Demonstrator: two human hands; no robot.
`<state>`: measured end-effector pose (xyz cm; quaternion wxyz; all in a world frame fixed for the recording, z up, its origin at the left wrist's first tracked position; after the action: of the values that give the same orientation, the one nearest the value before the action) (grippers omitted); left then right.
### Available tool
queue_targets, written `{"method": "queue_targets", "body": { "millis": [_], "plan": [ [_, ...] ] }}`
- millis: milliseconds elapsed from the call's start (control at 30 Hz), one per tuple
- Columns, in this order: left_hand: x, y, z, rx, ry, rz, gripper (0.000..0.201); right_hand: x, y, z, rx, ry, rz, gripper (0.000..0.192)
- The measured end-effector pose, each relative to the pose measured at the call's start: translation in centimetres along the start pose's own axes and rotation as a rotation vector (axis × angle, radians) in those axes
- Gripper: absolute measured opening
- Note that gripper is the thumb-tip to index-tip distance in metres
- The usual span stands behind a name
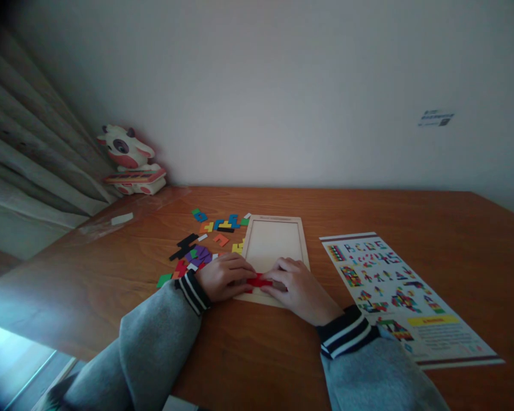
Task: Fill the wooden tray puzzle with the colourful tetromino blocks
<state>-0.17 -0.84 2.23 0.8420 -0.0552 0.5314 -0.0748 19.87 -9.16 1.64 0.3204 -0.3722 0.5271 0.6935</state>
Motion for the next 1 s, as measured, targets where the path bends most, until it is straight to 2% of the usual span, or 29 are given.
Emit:
{"method": "queue_targets", "body": {
  "millis": [167, 367, 567, 833, 1000],
  "plan": [
    [-0.03, -0.09, -0.02, -0.008, 0.0, 0.015, 0.026, 0.08, 0.3, -0.05, -0.012, -0.012, 0.0, 0.02],
    [0.02, -0.09, 0.02, 0.013, -0.009, 0.006, 0.025, 0.22, 0.16, 0.01, 0.022, -0.071, -0.031, 0.032],
    [0.19, 0.02, -0.09, 0.02, -0.018, -0.003, 0.024, 0.22, 0.37, -0.04, 0.016, -0.055, -0.029, 0.02],
    [0.05, -0.24, -0.08, 0.012, -0.006, 0.027, 0.025, 0.77, 0.08, 0.1, 0.005, -0.058, 0.011, 0.017],
    [-0.08, -0.42, 0.08, -0.002, -0.006, 0.067, 0.027, 0.6, 0.06, 0.04, 0.018, -0.126, 0.033, 0.035]
  ]
}}
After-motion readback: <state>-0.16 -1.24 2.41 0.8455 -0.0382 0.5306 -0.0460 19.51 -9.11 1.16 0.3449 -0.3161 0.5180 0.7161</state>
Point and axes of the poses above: each hand's wrist, its own z-axis towards the middle knuckle, its own x-axis out of the palm, y = z × x, the point moved 2 cm from there along z, towards the middle knuckle, and after that the axes turned 11 degrees about x, right-handed, at the moved point
